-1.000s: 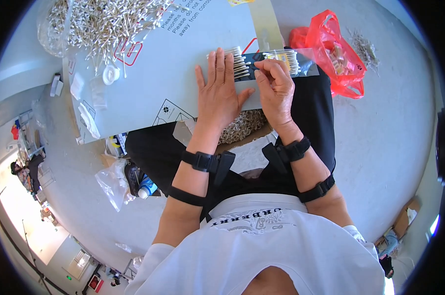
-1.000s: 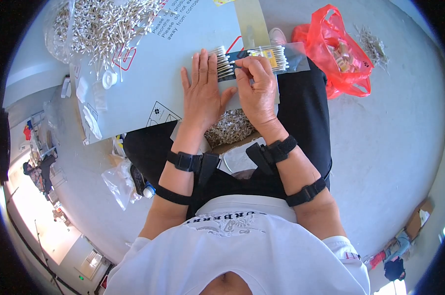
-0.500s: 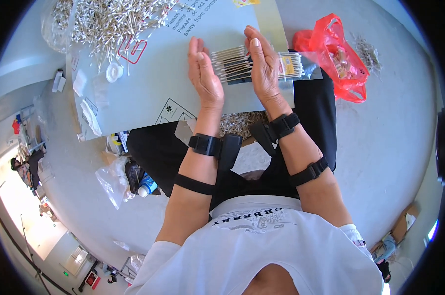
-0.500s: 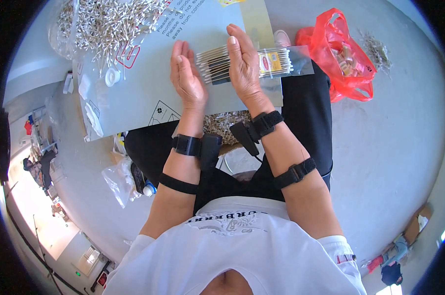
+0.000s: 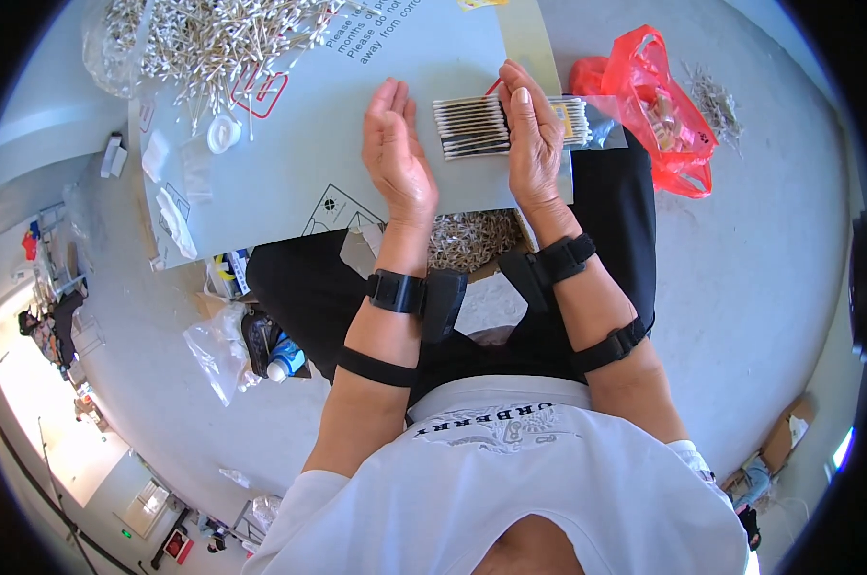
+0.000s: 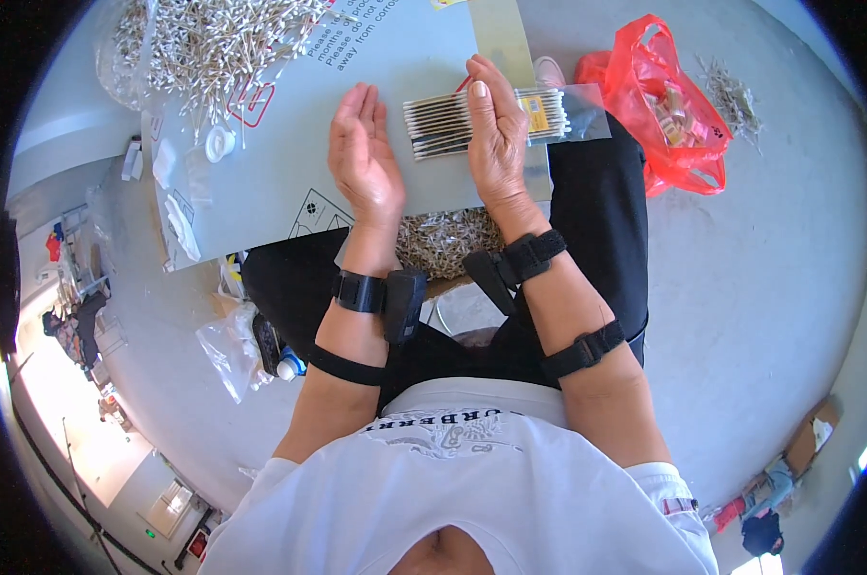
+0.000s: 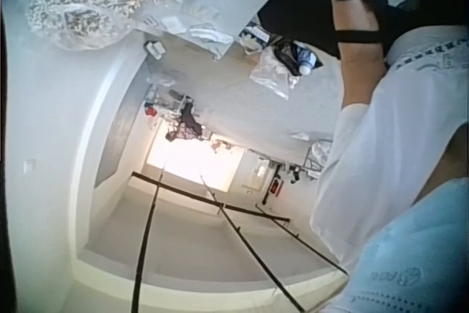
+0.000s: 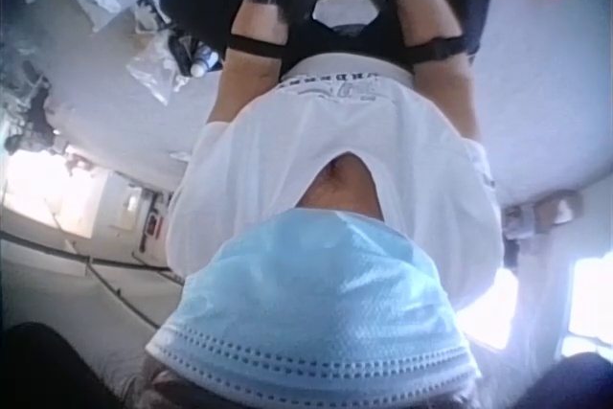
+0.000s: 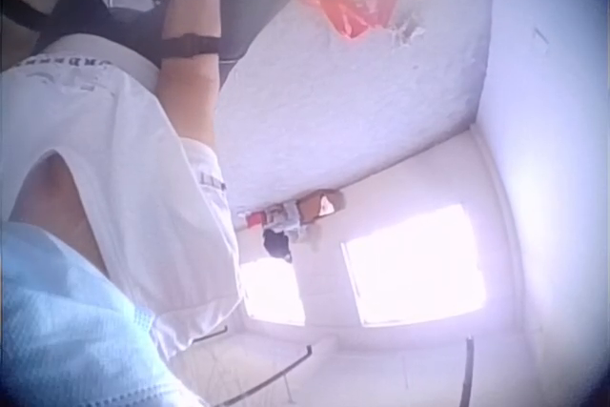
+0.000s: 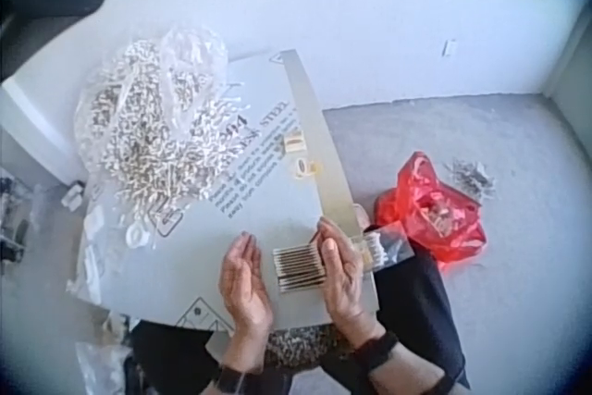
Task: Manually organizing, counting, and packaging cotton swabs into plastic bags and boxes.
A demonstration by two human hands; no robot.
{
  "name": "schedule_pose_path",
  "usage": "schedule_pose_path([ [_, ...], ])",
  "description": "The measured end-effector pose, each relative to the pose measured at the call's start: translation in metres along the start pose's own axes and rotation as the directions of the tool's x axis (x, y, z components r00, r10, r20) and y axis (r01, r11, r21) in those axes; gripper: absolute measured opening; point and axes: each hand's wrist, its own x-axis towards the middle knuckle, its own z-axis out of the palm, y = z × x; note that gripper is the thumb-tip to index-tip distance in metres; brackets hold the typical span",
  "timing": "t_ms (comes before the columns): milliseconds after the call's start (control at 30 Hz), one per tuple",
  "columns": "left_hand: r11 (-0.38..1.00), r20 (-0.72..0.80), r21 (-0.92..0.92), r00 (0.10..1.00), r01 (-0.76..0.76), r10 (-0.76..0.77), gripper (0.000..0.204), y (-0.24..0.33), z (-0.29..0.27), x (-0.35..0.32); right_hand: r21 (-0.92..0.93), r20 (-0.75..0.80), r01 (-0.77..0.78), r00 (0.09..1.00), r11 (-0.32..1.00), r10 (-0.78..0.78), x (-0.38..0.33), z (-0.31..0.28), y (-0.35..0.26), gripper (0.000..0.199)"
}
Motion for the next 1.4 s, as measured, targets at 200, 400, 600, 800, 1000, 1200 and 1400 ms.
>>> schedule_pose_path([
  [200, 0.371, 0.606, 0.729, 0.795, -0.576, 0.043, 0.067, 0.016, -0.001, -0.002, -0.16, 0.094, 0.039, 0.995, 0.986, -0.024, 0.012, -0.019, -0.025, 0.027],
  [400, -0.054, 0.597, 0.775, 0.757, -0.63, -0.268, 0.068, 0.013, -0.006, -0.005, -0.633, 0.527, 0.415, 0.849, 0.653, -0.029, 0.011, -0.044, -0.047, 0.05],
  [600, 0.086, 0.556, 0.831, 0.821, -0.549, -0.133, 0.074, 0.02, -0.013, -0.007, -0.713, 0.582, 0.542, 0.812, 0.446, -0.056, 0.004, -0.05, -0.05, 0.061],
  [800, 0.432, 0.501, 0.784, 0.865, -0.446, -0.015, 0.077, 0.036, -0.043, 0.006, -0.702, 0.652, 0.626, 0.757, 0.339, -0.048, 0.011, -0.049, -0.04, 0.062],
  [1000, 0.043, 0.601, 0.794, 0.771, -0.607, -0.212, 0.08, 0.026, -0.008, -0.009, -0.672, 0.668, 0.63, 0.743, 0.391, -0.048, 0.018, -0.055, -0.04, 0.055],
  [1200, -0.07, 0.578, 0.788, 0.774, -0.612, -0.259, 0.083, 0.019, 0.002, -0.019, -0.84, 0.467, 0.473, 0.88, 0.265, -0.089, 0.011, -0.099, -0.045, 0.066],
  [1400, -0.08, 0.574, 0.785, 0.77, -0.614, -0.278, 0.08, 0.015, 0.002, -0.021, -0.847, 0.52, 0.496, 0.848, 0.19, 0.105, 0.0, -0.106, -0.032, 0.078],
])
